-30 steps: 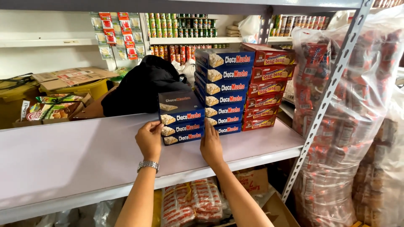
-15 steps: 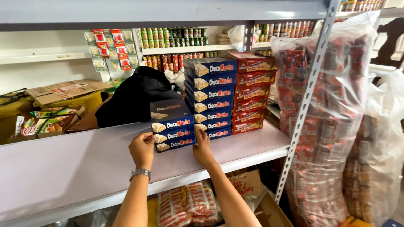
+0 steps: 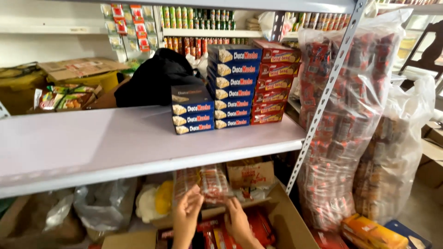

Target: Organizing and stocking boxes of snacks on retail shelves in a grocery store backroom or aisle.

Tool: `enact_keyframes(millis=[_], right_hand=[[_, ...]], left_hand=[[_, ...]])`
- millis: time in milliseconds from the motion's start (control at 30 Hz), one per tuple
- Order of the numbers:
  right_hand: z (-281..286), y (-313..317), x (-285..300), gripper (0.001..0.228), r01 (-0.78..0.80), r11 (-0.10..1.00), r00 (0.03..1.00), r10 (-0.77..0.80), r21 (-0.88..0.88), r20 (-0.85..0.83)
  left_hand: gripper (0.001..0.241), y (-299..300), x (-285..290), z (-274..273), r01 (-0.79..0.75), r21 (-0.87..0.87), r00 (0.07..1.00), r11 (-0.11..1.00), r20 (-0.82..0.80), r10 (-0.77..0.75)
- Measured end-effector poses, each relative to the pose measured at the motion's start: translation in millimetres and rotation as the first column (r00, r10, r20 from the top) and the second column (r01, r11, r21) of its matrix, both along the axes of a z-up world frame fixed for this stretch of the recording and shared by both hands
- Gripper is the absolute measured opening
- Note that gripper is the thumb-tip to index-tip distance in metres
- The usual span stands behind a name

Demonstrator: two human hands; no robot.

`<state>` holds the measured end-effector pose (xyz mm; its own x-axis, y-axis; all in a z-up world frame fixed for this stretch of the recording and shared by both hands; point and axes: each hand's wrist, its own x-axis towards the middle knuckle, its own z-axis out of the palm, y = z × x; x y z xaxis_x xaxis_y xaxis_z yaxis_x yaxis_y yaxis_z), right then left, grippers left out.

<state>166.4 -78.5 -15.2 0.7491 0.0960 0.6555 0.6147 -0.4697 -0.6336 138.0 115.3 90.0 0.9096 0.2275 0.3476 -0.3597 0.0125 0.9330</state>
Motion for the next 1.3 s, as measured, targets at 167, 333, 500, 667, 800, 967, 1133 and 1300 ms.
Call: enact_keyframes(millis=[167,333,500,667,800,967,1133,1300], right_hand=[[-54.8,-45.4,-48.0,0.059,-0.317,0.892,0.764,0.038,-0.323,-0.644],[-168.2,-93.7,-25.8,0.034,-0.48,0.709,0.681,-0.069,-0.517,-0.729],[-94.5,-80.4,-62.4,0.028,-0.462,0.72,0.557,-0.219,-0.518,-0.801],[-108.2,-73.5,-47.5,0.035,-0.477,0.683,0.658,-0.139,-0.553,-0.74],[-134.5,-65.4,-49.8,0.026,-0.481,0.602,0.72,-0.142,-0.637,-0.679],[-88.0,-54.5,-78.4,0.03,-0.432,0.564,0.745,-0.216,-0.703,-0.631],[-113.2,-61.7,-67.9,0.031,-0.432,0.574,0.753,-0.195,-0.696,-0.628],[-55.5,-51.1,-99.5,0.048,-0.428,0.583,0.686,-0.288,-0.691,-0.668]], left_hand=[[0.038,-21.3,-47.2,-88.3,0.032,0.019,0.946,0.999,-0.324,-0.024],[0.037,-13.8,-68.1,-131.5,0.491,0.556,0.854,0.671,-0.462,-0.241],[0.031,-15.8,-52.4,-191.4,0.601,0.684,0.799,0.415,-0.524,-0.293],[0.04,-35.1,-45.9,-191.1,0.592,0.71,0.796,0.382,-0.44,-0.416],[0.045,-42.6,-59.6,-206.8,0.645,0.679,0.764,0.351,-0.568,-0.307],[0.063,-51.3,-72.3,-178.9,0.692,0.7,0.721,0.174,-0.679,-0.138],[0.059,-64.3,-86.7,-162.9,0.664,0.721,0.748,0.2,-0.64,-0.177],[0.062,-68.3,-92.2,-148.0,0.705,0.685,0.709,0.183,-0.689,-0.152]])
